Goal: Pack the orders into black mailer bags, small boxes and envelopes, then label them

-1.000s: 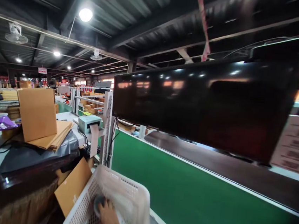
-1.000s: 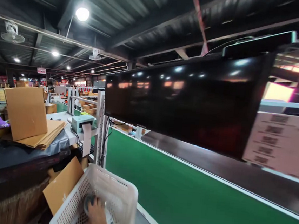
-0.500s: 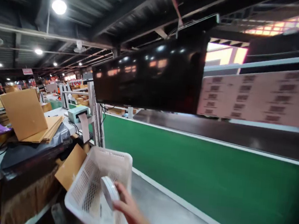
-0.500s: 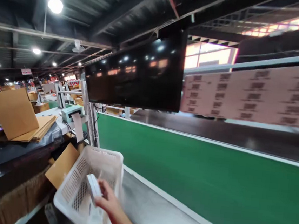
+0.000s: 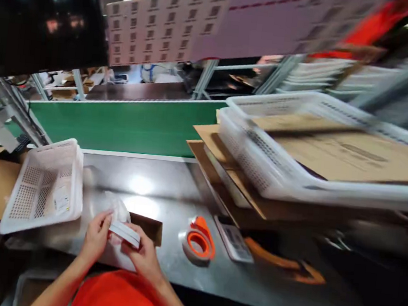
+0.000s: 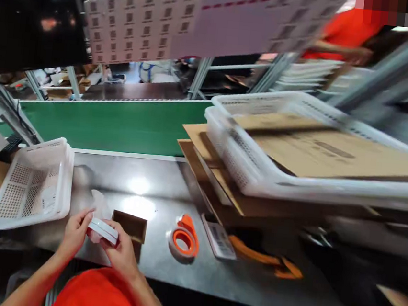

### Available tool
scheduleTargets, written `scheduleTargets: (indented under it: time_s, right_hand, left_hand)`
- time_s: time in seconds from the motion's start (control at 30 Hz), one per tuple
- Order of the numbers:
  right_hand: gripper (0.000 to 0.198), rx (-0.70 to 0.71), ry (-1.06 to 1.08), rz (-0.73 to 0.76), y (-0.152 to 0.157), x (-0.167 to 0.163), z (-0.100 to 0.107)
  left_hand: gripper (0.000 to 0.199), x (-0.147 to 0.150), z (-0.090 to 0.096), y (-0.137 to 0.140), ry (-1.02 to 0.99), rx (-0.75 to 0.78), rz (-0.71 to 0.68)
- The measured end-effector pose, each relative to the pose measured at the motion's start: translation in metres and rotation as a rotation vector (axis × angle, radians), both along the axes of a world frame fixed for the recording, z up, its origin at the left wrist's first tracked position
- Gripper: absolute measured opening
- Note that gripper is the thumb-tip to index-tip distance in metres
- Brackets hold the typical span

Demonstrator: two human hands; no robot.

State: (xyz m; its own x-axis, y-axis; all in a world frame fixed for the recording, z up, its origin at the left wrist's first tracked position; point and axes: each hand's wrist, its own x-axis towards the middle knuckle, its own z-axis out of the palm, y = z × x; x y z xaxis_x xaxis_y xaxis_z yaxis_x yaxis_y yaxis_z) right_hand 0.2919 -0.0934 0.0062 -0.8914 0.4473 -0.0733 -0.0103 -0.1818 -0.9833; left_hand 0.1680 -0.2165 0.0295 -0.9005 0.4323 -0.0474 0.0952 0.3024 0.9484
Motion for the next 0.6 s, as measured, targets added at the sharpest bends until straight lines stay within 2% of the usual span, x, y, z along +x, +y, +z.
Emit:
scheduleTargets:
  time_s: [0.1,0.23,0.3,0.37,0.47,0.53,0.6]
  right_hand:
    - [0.032,0.085,-0.055,-0.106,0.001,0.008,-0.003]
    - [0.031,0.39,-0.081,-0.239,0.004,0.02,-0.01]
    - [0.032,0.536,-0.12,-0.242,0.007,0.024,-0.013]
    - [0.029,0.614,-0.246,-0.194,0.009,0.027,-0.016]
    - [0.017,0.555,-0.372,-0.115,0.008,0.024,-0.023]
    - [0.012,0.417,-0.334,-0.109,0.006,0.018,-0.029]
    - [0.015,0.283,-0.217,-0.09,0.004,0.012,-0.033]
  left_hand:
    - [0.067,0.0,0.004,0.008,0.099,-0.045,-0.073]
    - [0.051,0.007,0.009,0.015,0.377,-0.086,-0.24]
    - [0.045,0.016,0.006,0.019,0.474,-0.094,-0.292]
    - [0.041,0.028,0.002,0.023,0.538,-0.106,-0.316]
    - [0.039,0.043,-0.003,0.027,0.593,-0.129,-0.377]
    - [0.039,0.05,-0.002,0.026,0.585,-0.136,-0.404]
    - [0.039,0.054,0.001,0.022,0.52,-0.109,-0.398]
